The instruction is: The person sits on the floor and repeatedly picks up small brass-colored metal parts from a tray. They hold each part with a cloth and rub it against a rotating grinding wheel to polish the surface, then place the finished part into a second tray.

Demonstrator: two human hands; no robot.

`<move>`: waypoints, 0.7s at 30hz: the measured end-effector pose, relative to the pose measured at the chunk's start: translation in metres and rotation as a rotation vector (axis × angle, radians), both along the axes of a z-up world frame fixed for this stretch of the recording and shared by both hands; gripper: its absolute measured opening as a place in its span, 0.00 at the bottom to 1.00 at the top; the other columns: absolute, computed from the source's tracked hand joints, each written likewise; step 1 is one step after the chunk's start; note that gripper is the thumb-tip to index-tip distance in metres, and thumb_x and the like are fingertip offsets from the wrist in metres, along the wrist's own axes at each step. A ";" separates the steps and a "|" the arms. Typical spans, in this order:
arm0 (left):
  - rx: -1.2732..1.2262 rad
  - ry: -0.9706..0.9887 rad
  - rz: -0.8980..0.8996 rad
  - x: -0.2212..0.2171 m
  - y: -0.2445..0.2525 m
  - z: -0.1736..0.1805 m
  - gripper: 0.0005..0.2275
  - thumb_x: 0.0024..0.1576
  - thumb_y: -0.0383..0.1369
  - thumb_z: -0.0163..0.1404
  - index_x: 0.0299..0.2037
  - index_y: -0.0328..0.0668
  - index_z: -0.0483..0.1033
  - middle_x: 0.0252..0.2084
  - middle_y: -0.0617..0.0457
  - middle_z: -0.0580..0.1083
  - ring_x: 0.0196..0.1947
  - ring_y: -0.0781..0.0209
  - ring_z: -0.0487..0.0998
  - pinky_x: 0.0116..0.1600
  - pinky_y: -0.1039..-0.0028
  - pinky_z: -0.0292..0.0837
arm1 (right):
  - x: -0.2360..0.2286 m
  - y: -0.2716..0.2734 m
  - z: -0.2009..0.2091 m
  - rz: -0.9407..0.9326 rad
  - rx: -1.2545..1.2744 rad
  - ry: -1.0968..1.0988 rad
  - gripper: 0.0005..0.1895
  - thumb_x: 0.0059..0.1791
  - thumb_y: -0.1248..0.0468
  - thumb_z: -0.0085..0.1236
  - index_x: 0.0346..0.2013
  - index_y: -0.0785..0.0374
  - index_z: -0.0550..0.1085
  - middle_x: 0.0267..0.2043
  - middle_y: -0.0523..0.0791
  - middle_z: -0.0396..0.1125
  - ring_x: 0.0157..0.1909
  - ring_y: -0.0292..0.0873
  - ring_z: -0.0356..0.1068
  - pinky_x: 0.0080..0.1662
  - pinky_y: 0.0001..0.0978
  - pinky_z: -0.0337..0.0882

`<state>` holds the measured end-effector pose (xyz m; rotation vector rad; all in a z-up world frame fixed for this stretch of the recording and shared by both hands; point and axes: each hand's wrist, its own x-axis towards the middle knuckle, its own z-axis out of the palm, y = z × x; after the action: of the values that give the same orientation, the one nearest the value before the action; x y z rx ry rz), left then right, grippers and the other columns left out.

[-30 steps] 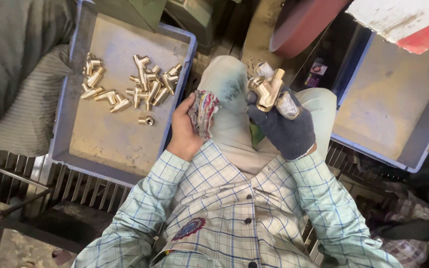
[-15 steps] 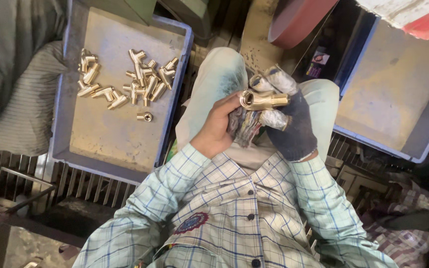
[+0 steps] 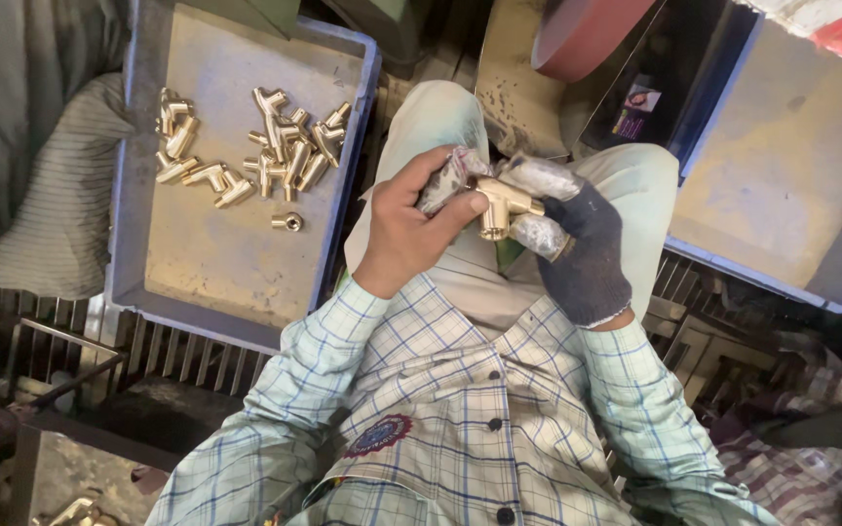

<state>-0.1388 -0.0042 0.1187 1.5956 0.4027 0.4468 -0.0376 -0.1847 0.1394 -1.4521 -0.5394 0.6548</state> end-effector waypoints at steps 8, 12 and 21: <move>0.508 -0.172 -0.003 0.002 0.005 0.005 0.18 0.58 0.30 0.64 0.53 0.26 0.74 0.39 0.39 0.80 0.34 0.50 0.84 0.39 0.69 0.78 | -0.006 -0.001 -0.009 0.108 -0.194 -0.187 0.27 0.50 0.68 0.61 0.63 0.70 0.68 0.57 0.50 0.68 0.57 0.43 0.71 0.57 0.35 0.75; 0.513 -0.179 0.002 0.003 0.003 0.005 0.16 0.58 0.28 0.62 0.53 0.26 0.74 0.41 0.39 0.80 0.37 0.48 0.85 0.40 0.69 0.79 | -0.003 -0.003 -0.022 0.079 0.386 0.898 0.30 0.53 0.63 0.61 0.66 0.73 0.65 0.56 0.54 0.69 0.53 0.47 0.72 0.50 0.34 0.75; 0.405 -0.074 0.020 0.002 0.000 -0.001 0.15 0.58 0.27 0.61 0.53 0.30 0.75 0.41 0.41 0.80 0.39 0.51 0.86 0.43 0.71 0.80 | -0.002 -0.013 -0.035 0.039 0.393 1.056 0.25 0.59 0.61 0.46 0.69 0.72 0.63 0.53 0.55 0.70 0.47 0.49 0.73 0.47 0.38 0.75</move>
<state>-0.1368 -0.0040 0.1177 1.9604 0.2824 0.6298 -0.0396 -0.1973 0.1042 -0.5802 0.1409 1.1491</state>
